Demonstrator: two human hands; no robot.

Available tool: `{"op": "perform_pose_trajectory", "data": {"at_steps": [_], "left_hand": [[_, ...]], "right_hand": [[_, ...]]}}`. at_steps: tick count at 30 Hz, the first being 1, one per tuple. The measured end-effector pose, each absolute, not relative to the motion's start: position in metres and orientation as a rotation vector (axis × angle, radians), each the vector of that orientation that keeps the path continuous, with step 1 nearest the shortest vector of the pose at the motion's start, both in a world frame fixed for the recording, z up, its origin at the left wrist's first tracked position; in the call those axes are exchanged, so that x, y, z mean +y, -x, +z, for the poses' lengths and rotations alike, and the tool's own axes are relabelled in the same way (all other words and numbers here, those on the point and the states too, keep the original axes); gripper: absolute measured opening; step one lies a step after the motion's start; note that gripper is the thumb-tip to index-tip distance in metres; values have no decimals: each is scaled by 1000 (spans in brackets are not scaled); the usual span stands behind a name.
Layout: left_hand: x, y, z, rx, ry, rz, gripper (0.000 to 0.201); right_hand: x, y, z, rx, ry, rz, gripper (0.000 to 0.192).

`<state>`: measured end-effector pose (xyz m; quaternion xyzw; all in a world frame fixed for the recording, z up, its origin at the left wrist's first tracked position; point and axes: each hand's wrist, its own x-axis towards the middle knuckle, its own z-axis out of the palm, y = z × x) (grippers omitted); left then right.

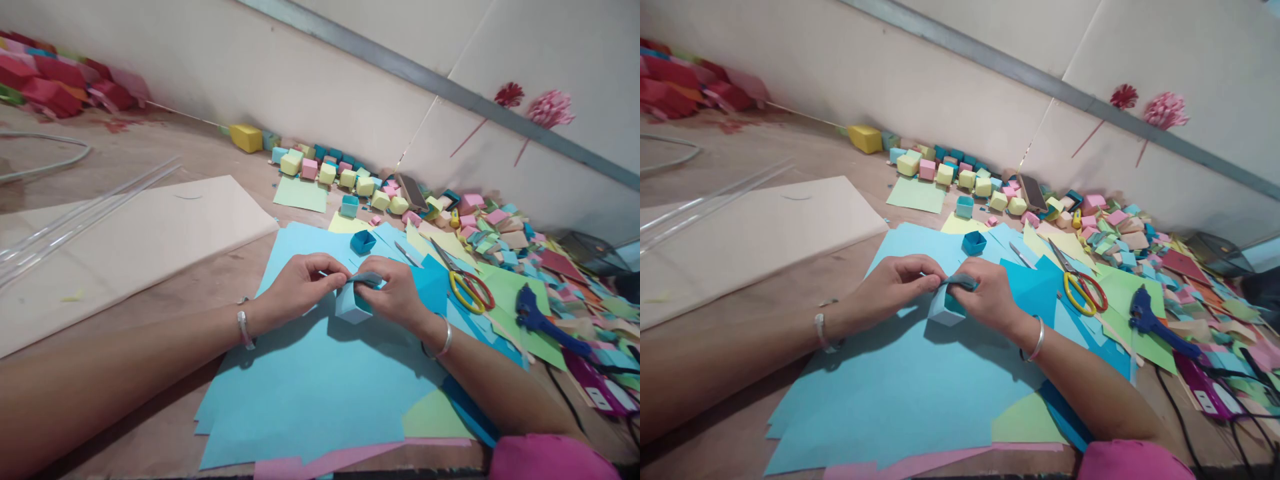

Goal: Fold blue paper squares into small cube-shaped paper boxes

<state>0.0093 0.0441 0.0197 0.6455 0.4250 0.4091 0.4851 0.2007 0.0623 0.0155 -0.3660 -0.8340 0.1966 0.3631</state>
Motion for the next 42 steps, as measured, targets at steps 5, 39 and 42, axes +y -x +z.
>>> {"op": "perform_pose_trajectory", "data": {"at_steps": [5,39,42], "left_hand": [[44,-10,19,1041,-1385,936,13],[53,-6,9,657,-655,673,30],[54,-6,7,662,-645,668,29]], "right_hand": [[66,-204,13,-2104,923,456,15],[63,-203,31,-2048,857,364,9],[62,-203,31,-2060,844,349,9]]}}
